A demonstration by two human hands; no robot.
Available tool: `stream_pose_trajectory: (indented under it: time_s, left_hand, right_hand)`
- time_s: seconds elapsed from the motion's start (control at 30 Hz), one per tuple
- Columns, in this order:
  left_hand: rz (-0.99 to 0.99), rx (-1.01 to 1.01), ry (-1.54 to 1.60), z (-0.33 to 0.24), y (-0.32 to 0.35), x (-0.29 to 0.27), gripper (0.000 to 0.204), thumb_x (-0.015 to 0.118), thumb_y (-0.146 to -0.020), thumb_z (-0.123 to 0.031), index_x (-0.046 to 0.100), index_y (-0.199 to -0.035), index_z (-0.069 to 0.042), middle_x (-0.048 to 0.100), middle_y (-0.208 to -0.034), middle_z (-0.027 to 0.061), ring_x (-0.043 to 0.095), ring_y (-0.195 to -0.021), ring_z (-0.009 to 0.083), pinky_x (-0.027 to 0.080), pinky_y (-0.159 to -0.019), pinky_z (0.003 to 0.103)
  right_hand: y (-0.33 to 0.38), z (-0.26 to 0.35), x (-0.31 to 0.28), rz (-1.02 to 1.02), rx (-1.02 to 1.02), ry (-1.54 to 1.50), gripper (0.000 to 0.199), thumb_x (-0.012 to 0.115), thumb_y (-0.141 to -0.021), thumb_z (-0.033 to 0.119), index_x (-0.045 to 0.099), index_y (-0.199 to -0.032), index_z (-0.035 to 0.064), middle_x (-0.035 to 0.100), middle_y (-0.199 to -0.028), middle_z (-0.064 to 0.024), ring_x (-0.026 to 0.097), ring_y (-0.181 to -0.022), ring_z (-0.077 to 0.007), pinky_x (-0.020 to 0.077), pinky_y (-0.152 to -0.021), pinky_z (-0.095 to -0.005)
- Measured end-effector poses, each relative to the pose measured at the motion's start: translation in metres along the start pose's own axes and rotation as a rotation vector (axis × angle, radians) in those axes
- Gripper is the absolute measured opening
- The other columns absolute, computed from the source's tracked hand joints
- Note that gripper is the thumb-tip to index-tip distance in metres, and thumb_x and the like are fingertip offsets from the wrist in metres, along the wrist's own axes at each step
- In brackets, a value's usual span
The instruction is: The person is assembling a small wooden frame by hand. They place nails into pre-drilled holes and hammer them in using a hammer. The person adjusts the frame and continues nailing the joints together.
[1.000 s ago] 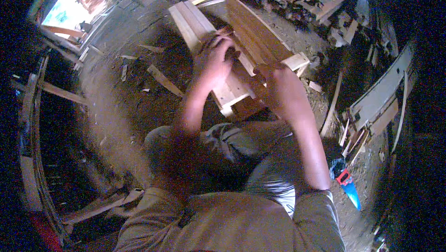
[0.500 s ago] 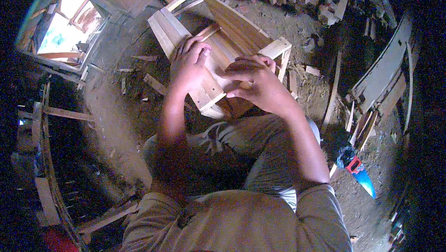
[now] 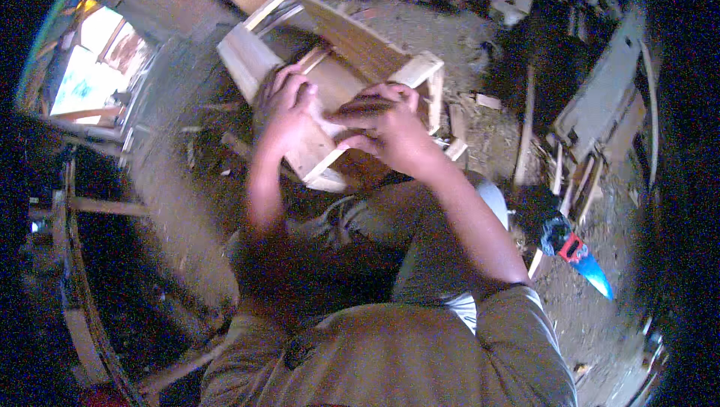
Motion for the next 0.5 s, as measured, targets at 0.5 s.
stream_pose_trajectory:
  time_s: [0.5]
  left_hand:
    - [0.155,-0.007,0.092,0.018,-0.006,0.011,0.031,0.049,-0.104,-0.028,0.060,-0.116,-0.002,0.052,-0.142,0.0151,0.046,-0.133,0.0364,0.034,-0.114,0.046]
  right_hand:
    - [0.008,-0.019,0.012,-0.137,-0.058,-0.084,0.037,0.079,-0.076,0.045,0.080,-0.109,0.0288,0.076,-0.105,0.0098,0.057,-0.112,-0.0157,0.0232,-0.102,-0.0469]
Point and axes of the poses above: each hand's wrist, its own y-axis away from the middle knuckle, its own x-axis out of the palm, z = x × y, the point moved 5 cm from there along -y, towards the middle knuckle
